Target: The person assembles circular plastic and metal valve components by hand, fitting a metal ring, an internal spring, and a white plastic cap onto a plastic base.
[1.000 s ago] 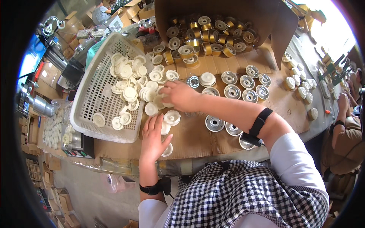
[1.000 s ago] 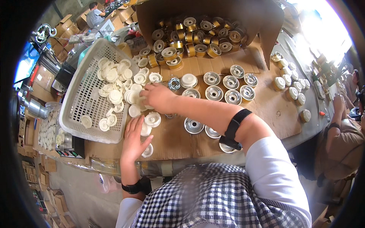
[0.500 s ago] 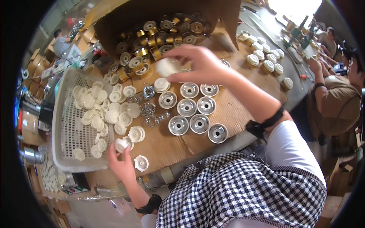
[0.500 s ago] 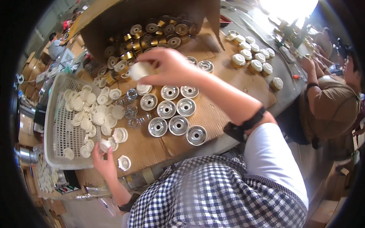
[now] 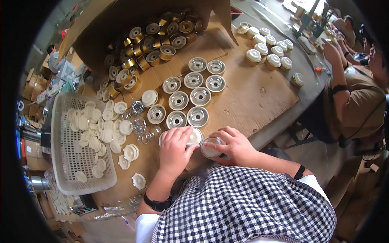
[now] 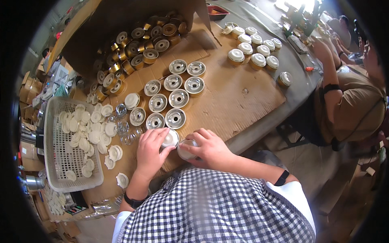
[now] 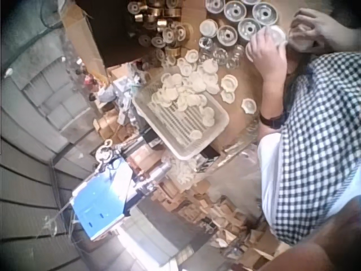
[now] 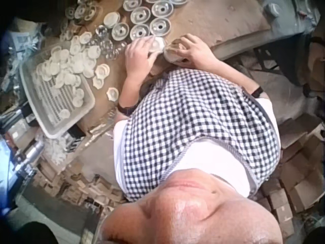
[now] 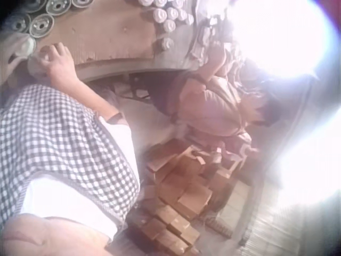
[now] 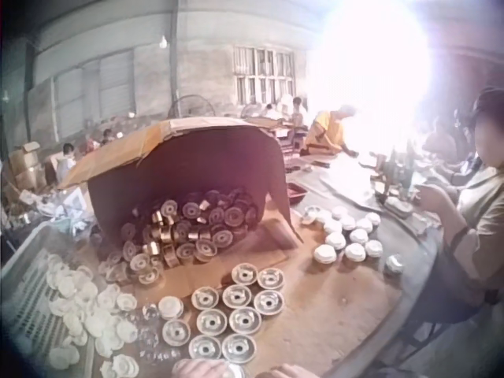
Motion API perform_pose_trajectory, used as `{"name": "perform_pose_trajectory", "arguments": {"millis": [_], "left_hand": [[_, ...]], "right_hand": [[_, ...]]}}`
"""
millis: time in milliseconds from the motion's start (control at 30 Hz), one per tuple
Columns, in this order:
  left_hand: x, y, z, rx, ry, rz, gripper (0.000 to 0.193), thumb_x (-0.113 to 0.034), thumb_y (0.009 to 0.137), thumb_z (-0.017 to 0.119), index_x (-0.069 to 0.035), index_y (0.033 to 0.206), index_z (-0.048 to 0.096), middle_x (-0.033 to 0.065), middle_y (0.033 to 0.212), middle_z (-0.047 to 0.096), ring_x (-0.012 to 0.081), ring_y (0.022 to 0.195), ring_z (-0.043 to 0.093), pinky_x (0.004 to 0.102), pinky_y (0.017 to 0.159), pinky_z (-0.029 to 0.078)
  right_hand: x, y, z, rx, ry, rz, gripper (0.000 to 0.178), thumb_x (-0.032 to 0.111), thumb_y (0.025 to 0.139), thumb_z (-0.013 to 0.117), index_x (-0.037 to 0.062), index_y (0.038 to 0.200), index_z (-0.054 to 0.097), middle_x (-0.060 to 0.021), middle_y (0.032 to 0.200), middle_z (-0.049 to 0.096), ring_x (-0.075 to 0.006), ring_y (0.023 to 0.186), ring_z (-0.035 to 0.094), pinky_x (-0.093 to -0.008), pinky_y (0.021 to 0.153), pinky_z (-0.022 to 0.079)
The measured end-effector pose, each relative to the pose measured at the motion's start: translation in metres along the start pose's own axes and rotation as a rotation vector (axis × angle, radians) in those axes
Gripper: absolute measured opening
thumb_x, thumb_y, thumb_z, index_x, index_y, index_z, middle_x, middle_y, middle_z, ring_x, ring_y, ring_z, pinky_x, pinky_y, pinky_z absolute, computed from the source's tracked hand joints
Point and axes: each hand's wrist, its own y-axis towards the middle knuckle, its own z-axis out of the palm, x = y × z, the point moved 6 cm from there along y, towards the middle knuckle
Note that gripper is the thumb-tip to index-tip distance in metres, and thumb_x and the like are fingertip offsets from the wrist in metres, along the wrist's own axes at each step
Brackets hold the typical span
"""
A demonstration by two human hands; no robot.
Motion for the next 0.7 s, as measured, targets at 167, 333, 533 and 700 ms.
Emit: {"name": "perform_pose_trajectory", "arguments": {"millis": [167,333,533,700], "left_hand": [[-0.013,0.001,0.006,0.013,0.108,-0.001,0.058,-0.025,0.076,0.082,-0.006,0.128,0.067,0.0065,0.127,0.068,0.0268,0.112,0.061,0.0409,0.097,0.043],[-0.037,0.0,0.021,0.113,0.056,0.071,0.057,-0.027,0.079,0.081,-0.007,0.13,0.065,0.0069,0.132,0.067,0.0287,0.112,0.061,0.0425,0.097,0.044],[-0.071,0.1,0.076,0.025,-0.081,0.317,0.045,-0.023,0.08,0.078,-0.003,0.119,0.066,0.0115,0.142,0.059,0.0328,0.111,0.062,0.0439,0.095,0.048],[-0.092,0.183,0.14,-0.141,0.036,0.345,0.039,-0.017,0.079,0.078,-0.005,0.114,0.07,0.0101,0.133,0.062,0.0292,0.115,0.063,0.0429,0.097,0.05]], "right_hand": [[-0.015,-0.017,0.001,-0.05,0.118,0.0,0.064,0.03,0.071,0.085,0.0205,0.131,0.066,-0.0114,0.14,0.055,-0.0349,0.123,0.055,-0.0497,0.1,0.049],[-0.054,-0.038,-0.026,-0.304,-0.08,0.083,0.066,0.025,0.064,0.087,0.023,0.127,0.068,-0.0103,0.14,0.055,-0.0346,0.124,0.053,-0.0491,0.103,0.045],[-0.157,-0.067,-0.085,-0.564,-0.475,0.461,0.062,0.025,0.067,0.089,0.0247,0.126,0.07,-0.012,0.155,0.044,-0.0375,0.144,0.036,-0.0485,0.116,0.027],[-0.224,-0.078,-0.11,-0.622,-0.674,0.616,0.06,0.022,0.075,0.085,0.0264,0.132,0.067,-0.0116,0.16,0.04,-0.0362,0.146,0.034,-0.0476,0.118,0.027]]}}
